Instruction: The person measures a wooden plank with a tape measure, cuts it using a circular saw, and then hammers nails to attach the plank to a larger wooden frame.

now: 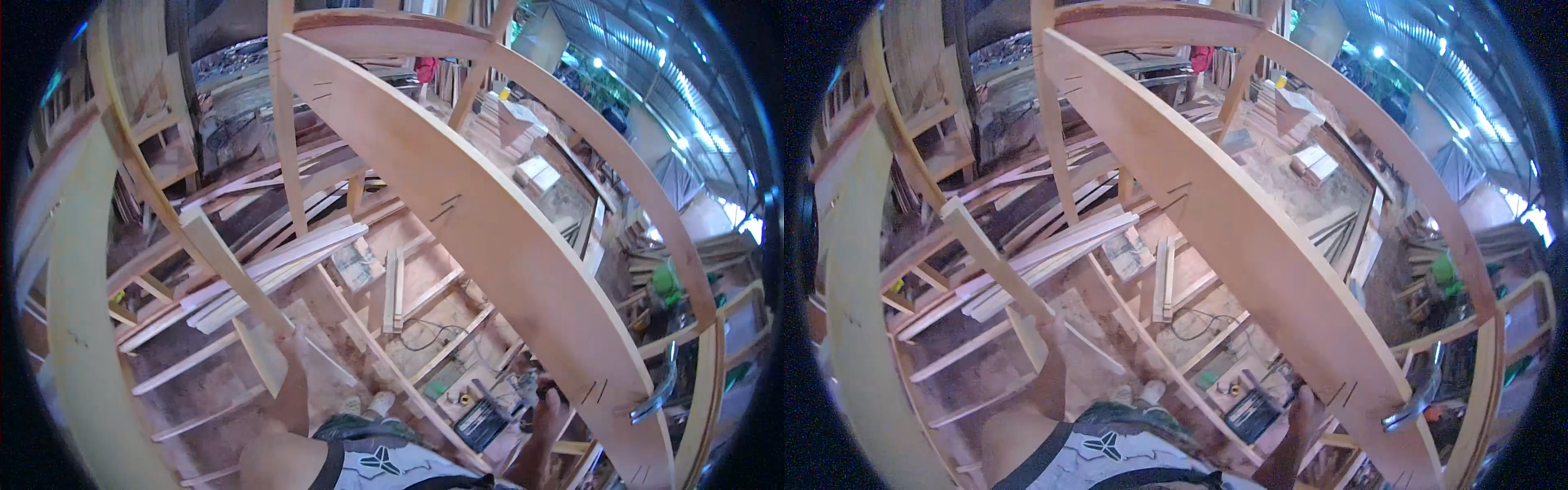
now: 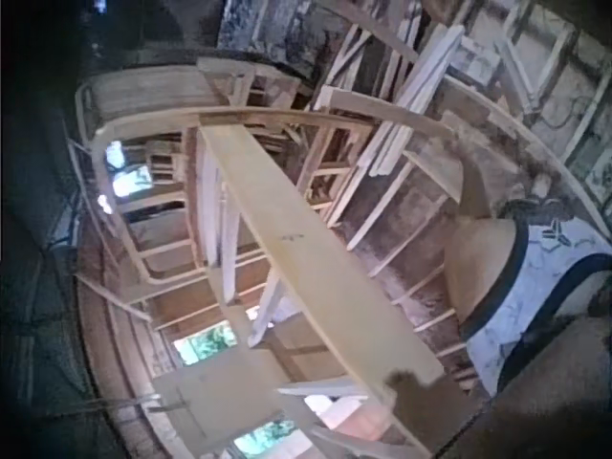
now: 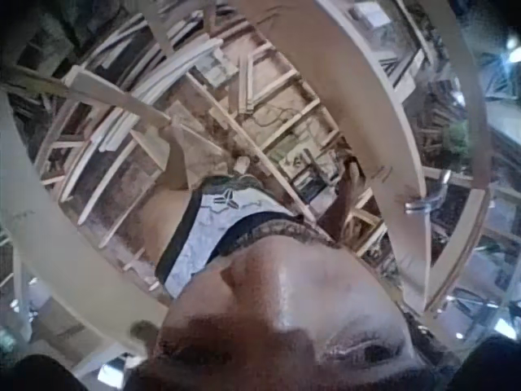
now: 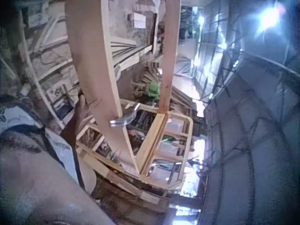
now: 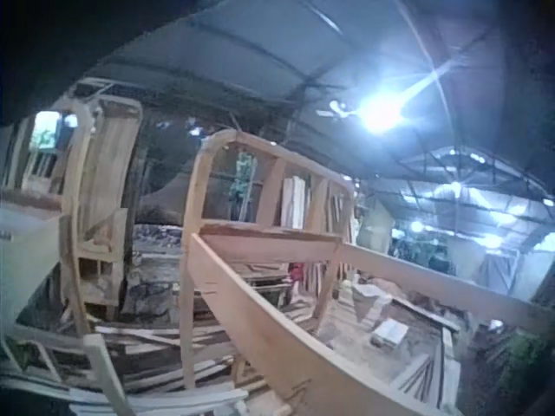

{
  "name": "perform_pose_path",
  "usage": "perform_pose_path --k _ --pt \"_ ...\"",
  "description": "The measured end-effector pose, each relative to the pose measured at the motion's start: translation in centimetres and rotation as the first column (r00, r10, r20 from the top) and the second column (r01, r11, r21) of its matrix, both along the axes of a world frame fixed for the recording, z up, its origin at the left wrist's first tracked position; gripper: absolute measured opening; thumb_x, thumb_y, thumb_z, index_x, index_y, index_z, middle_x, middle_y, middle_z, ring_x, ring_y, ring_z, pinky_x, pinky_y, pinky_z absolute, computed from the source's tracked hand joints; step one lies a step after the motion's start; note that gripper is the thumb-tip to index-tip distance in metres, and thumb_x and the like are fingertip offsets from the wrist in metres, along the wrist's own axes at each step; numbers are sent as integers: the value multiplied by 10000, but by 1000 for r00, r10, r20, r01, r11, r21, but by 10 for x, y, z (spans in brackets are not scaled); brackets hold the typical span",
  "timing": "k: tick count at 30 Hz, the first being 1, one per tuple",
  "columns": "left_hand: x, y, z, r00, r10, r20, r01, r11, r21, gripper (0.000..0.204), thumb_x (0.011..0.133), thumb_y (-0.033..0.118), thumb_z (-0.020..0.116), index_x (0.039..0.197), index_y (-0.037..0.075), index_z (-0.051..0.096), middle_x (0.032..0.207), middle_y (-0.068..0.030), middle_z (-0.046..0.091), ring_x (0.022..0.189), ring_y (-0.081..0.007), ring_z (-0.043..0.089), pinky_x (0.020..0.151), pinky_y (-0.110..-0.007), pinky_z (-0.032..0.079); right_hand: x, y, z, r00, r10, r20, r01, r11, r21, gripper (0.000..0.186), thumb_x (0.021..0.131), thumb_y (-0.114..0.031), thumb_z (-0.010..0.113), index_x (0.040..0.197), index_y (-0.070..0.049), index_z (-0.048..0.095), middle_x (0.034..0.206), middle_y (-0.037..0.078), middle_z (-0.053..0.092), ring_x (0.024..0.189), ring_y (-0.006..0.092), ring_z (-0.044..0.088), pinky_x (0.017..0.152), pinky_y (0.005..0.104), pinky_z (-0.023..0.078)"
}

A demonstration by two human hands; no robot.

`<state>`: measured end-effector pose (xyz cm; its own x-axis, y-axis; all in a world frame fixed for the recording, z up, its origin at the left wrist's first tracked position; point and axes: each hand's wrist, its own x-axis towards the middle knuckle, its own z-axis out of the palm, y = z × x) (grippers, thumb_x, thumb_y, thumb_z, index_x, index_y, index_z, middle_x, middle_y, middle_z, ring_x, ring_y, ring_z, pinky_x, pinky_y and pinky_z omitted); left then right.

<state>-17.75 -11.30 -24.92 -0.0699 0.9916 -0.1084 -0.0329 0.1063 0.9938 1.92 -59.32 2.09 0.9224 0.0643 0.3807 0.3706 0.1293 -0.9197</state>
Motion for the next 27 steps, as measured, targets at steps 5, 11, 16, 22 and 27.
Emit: perform_pose_path --k 5,11,16,22,27 --pt "-17 62 -29 957 -51 287 -80 900 428 350 807 28 621 1143 -18 537 974 -66 598 852 -205 588 751 -350 480 14 3 -17 990 -141 22 138 986 91 560 837 -277 742 1254 22 519 1010 122 640 904 240 629 818 366 527" --pt "-46 83 -44 986 -138 -91 147 984 106 314 790 65 687 1087 -2 608 987 -55 631 910 -193 605 829 -334 483 36 13 -16 987 -151 -61 155 985 73 486 853 -258 724 1212 11 538 956 99 629 854 217 620 788 358 527" --pt "-58 64 -35 922 -153 -357 131 988 -86 350 704 6 742 1013 26 578 906 -38 601 887 -176 596 767 -327 490 47 37 -13 978 -171 -119 177 983 44 426 865 -243 709 1177 2 554 910 81 621 813 198 613 762 351 526" --pt "-60 69 -54 924 -333 -188 265 912 -314 410 648 -15 766 994 49 555 812 -17 575 797 -167 596 678 -322 497 53 54 -27 936 -299 -186 311 950 37 354 880 -224 691 1135 -9 573 856 58 610 763 176 604 732 343 526" --pt "-59 87 -59 740 -644 -193 538 739 -405 356 696 -20 678 1025 47 560 706 0 571 570 -184 583 512 -339 484 54 70 -37 894 -278 -352 304 953 18 294 893 -208 677 1100 -18 589 810 39 601 721 157 596 707 336 526"
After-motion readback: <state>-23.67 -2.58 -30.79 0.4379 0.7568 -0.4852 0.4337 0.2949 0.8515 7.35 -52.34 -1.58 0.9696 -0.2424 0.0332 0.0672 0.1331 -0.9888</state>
